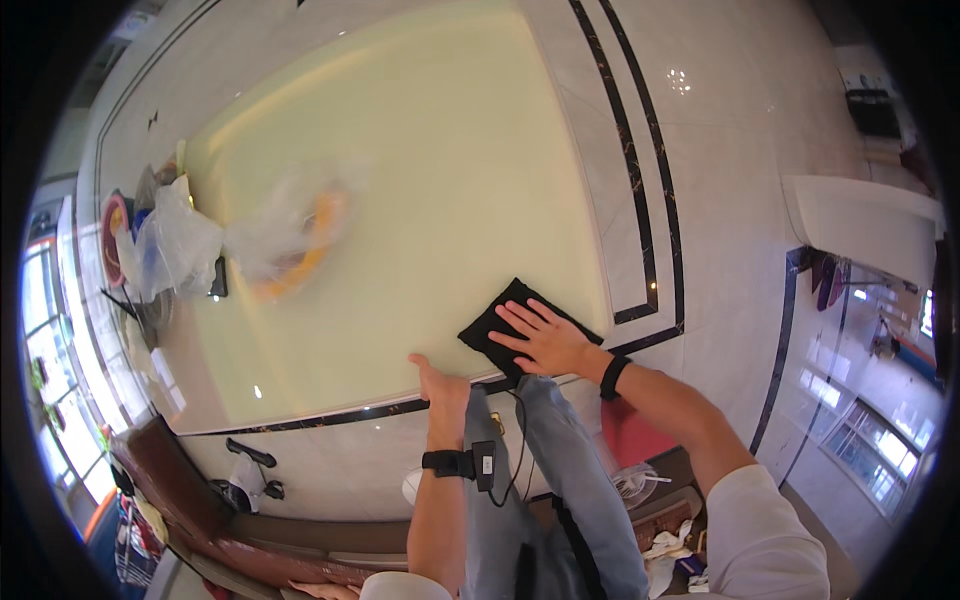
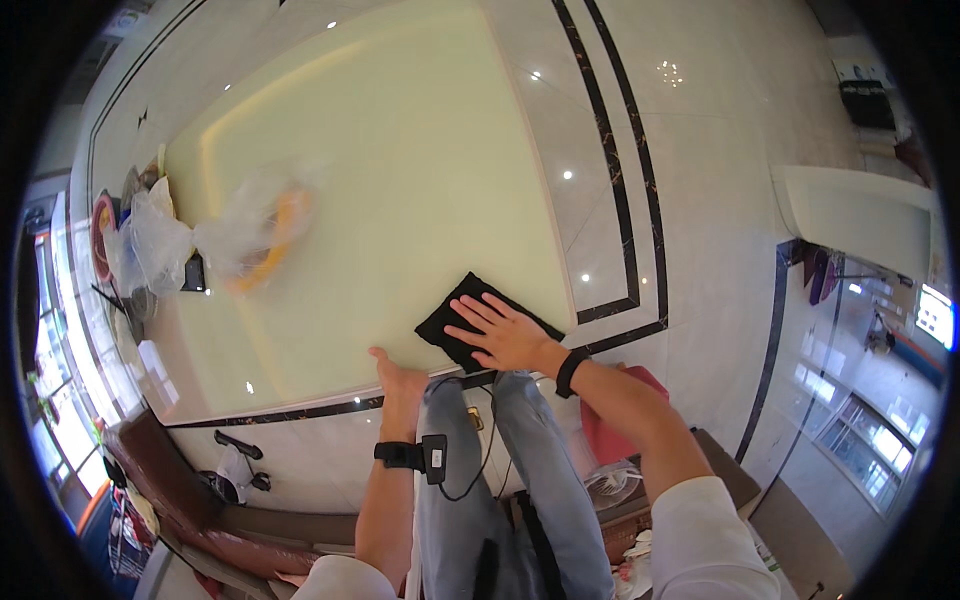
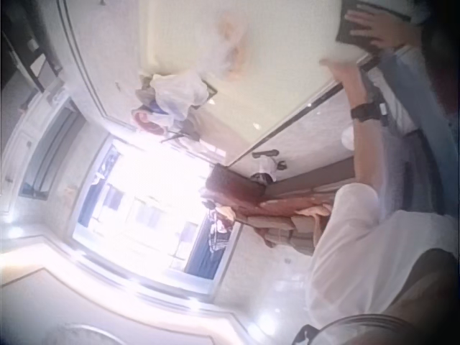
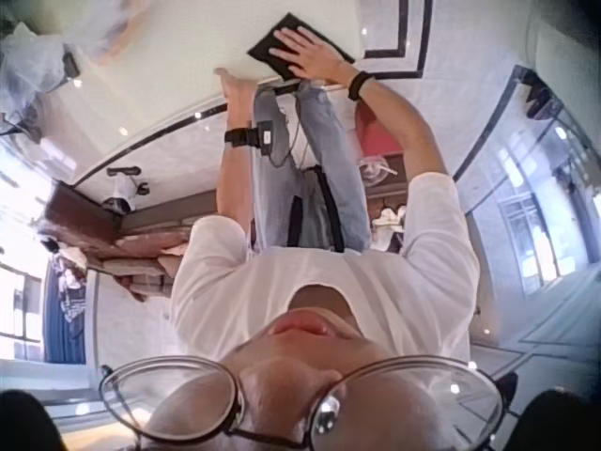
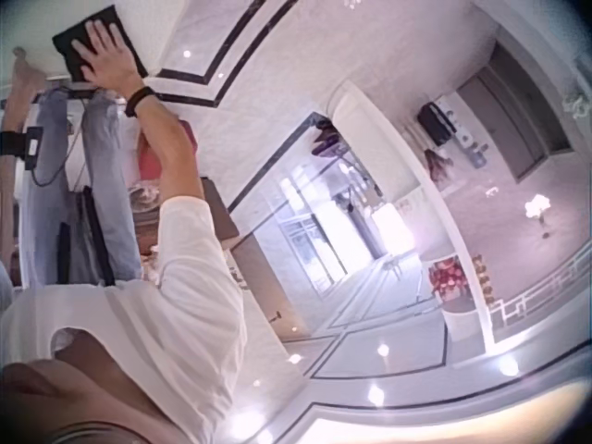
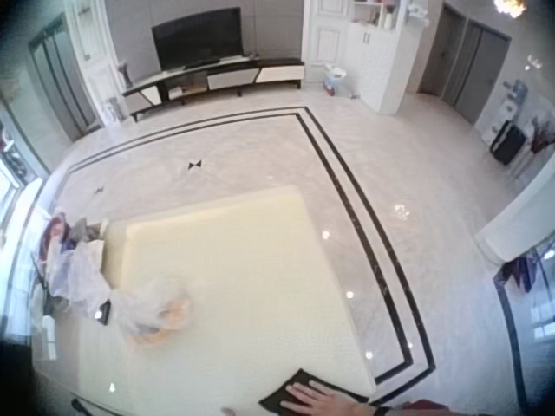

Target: The person wipes a table with a black cloth, moving objects aside to clean under them. They then take the cloth to a sink, rinse it under running water, wring it out, and return to continue wiping the table surface.

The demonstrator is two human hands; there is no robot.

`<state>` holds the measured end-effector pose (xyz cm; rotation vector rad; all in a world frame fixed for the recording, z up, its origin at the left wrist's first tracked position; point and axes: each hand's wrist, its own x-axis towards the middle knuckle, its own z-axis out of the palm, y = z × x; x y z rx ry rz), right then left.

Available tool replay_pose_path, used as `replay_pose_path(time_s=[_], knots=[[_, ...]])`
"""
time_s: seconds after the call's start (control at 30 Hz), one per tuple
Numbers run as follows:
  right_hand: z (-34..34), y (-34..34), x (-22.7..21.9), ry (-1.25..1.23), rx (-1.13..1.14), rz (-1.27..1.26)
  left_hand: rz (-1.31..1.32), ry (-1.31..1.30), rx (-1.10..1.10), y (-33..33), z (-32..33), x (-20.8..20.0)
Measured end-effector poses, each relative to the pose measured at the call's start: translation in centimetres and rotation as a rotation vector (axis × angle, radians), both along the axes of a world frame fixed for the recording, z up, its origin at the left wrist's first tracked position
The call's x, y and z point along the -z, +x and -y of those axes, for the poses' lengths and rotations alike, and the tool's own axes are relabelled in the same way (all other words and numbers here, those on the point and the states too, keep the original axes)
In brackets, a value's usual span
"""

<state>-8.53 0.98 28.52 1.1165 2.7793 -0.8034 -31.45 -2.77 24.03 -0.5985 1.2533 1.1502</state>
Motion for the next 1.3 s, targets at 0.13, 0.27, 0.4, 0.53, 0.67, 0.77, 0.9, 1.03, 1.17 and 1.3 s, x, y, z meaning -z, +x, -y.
replay_pose_path(time_s=[0.13, 0.27, 0.4, 0.53, 0.67, 0.77, 0.9, 1.03, 1.17, 1.3], knots=[[-7.9, 2.1, 1.1, 0.092, -0.05, 0.025, -0.139, -0.056, -0.006, 0.3, 0.6, 0.7], [-22.1, 3.3, 1.9, 0.392, 0.219, 0.075, -0.178, -0.077, 0.011, 0.4, 2.7, 2.3], [-33.9, 1.7, 4.1, 0.595, 0.349, 0.053, -0.257, -0.322, -0.073, 2.1, 1.3, 2.9], [-33.3, -6.1, 3.9, 0.589, 0.259, -0.031, -0.439, -0.342, -0.112, 4.0, 0.5, 2.1], [-19.7, -14.0, 2.3, 0.26, -0.067, -0.229, -0.343, -0.407, -0.074, -1.4, 6.6, 4.4], [-11.0, -10.0, 3.5, -0.044, -0.411, -0.244, -0.232, -0.029, -0.268, 3.2, 2.9, 1.4], [-4.9, -6.8, 2.3, -0.057, -0.606, -0.286, -0.382, -0.053, -0.382, 6.6, 2.8, -1.7], [-9.4, -1.7, 2.9, -0.129, -0.743, -0.301, -0.368, -0.158, -0.443, 14.2, 3.7, -3.1], [-23.6, 2.6, 2.2, 0.148, -0.479, -0.203, -0.209, 0.002, -0.406, 20.7, 1.5, -3.1], [-37.5, 4.3, 3.0, 0.525, -0.003, -0.071, -0.167, -0.159, -0.587, 21.9, -0.6, 0.1]])
